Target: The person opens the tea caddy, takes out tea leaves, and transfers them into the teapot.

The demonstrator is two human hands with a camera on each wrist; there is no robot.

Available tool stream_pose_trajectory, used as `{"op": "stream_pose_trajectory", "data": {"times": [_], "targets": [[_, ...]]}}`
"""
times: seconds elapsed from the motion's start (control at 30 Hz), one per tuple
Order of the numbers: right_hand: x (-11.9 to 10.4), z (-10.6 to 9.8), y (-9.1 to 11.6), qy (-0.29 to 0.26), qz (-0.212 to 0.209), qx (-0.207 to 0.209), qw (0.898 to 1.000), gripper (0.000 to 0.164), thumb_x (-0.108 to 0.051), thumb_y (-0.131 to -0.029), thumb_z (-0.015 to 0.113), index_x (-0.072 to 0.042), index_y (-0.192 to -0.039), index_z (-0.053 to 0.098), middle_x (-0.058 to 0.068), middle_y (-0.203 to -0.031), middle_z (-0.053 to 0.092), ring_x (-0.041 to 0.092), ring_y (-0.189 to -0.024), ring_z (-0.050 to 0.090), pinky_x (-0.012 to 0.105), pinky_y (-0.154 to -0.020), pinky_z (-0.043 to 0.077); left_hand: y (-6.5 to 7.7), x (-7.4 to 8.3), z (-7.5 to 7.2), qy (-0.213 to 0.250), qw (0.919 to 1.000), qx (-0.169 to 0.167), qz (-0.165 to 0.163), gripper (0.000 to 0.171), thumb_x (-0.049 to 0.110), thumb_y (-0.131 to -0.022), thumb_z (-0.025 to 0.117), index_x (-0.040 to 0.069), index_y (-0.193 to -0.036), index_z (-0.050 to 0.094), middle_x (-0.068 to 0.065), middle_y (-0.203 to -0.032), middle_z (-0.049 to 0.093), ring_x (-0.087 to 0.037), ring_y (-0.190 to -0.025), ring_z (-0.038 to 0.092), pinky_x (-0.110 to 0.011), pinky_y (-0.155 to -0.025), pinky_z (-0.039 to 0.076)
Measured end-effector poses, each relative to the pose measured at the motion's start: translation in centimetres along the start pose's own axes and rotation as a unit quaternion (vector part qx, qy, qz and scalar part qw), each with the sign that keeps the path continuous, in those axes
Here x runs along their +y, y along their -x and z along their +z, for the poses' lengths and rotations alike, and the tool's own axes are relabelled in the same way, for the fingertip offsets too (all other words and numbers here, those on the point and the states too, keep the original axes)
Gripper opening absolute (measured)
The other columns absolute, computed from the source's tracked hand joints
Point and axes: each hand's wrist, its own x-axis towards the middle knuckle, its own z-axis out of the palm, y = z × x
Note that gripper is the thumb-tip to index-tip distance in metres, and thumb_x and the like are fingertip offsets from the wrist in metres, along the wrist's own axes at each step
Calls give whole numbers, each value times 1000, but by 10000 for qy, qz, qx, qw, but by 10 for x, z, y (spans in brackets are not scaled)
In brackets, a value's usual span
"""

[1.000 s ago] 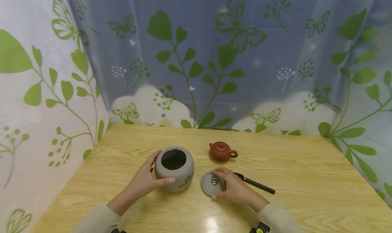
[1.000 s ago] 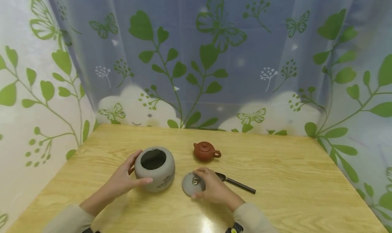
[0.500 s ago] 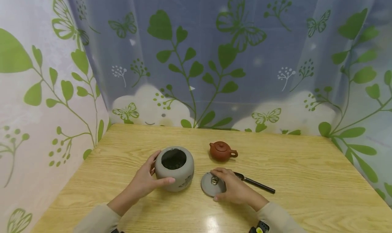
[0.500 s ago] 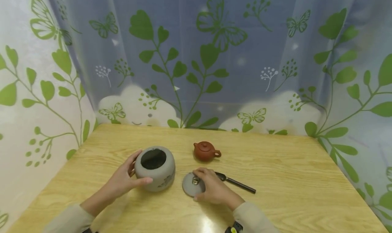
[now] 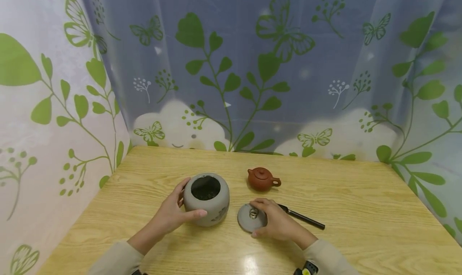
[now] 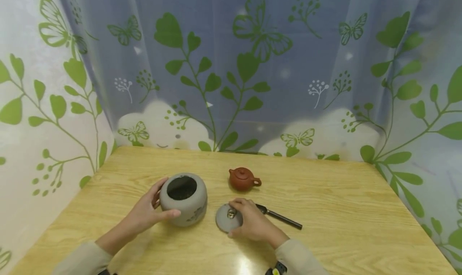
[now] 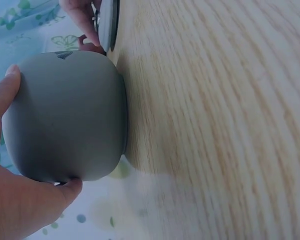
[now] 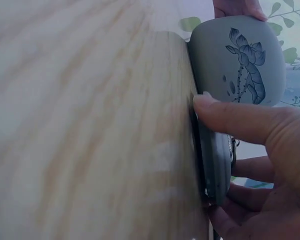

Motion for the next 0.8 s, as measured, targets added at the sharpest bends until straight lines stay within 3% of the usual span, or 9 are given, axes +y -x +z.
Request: {"op": "stream_pose_trajectory", "data": {"times": [0.27,0.57,0.8], "targets": [[-5,-7,-1,-33,238,381,9990,84,-32,-69,87,2,-137,50,23,-141,45,44,-128,42,59,-100,39,0,0,0,40,10000,-13,30,102,29,-72,86,22,-151,23,-7,-156,26,-30,-144,21,-53,-115,21],[-24,-21,-7,-273,-34,734,9969,83,-28,-71,86,1,-139,48,22,-141,45,38,-120,52,51,-94,47,0,-1,0,-12,10000,-18,48,102,30,-72,86,21,-152,22,-8,-155,27,-30,-144,22,-53,-115,21],[-40,-29,-10,-503,-266,840,9948,83,-30,-72,85,0,-139,47,20,-142,45,34,-124,50,49,-99,46,0,-1,0,-33,9999,14,96,102,29,-72,86,21,-151,23,-8,-155,29,-30,-144,23,-53,-115,22]]}}
